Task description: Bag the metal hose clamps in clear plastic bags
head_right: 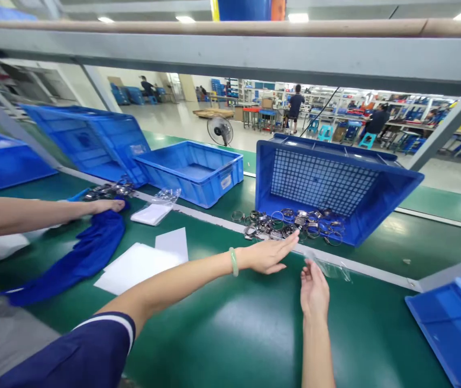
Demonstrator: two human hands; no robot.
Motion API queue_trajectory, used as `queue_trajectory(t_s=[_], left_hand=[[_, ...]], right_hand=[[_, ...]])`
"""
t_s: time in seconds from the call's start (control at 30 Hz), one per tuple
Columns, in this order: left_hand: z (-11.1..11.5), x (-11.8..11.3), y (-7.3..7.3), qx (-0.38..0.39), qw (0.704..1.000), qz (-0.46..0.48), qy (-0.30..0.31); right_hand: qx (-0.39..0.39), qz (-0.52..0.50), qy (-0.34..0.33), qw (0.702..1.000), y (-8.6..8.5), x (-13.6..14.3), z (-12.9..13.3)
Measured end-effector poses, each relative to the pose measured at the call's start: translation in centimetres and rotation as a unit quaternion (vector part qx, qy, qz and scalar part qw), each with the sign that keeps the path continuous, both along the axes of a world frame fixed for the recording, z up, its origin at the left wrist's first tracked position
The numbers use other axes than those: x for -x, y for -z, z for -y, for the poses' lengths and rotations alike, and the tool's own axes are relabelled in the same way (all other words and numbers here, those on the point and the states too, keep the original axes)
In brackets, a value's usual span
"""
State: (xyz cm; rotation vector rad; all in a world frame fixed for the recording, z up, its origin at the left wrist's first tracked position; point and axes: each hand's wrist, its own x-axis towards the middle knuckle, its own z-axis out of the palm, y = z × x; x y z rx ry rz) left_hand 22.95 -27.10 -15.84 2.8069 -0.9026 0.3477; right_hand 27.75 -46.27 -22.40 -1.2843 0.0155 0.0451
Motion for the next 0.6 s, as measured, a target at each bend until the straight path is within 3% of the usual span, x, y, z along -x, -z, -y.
queue_trajectory(t_s=[0.13,0.2,0.43,0.6], left_hand=[[-2.4,3.2,1.9,0.052,0.995,-0.025,-0.080],[-3.7,5.5,3.4,0.050,0.990,-0.067,-0.113],[-8.1,13.4,7.2,0.068,0.968,-0.120,-0.209],[-9.2,16.2,9.0,0.071,0.963,-0.105,-0.238]], right_hand=[[0.101,0.087,0.097,0.986,0.7,-0.8,0.3],[0.171,0.140,0.113,0.969,1.1,-1.1,-0.1],[0.398,0.268,-0.004,0.877,3.2,-2.0,-2.0],[0.499,0.290,-0.079,0.813,4.3,-2.1,-1.6]])
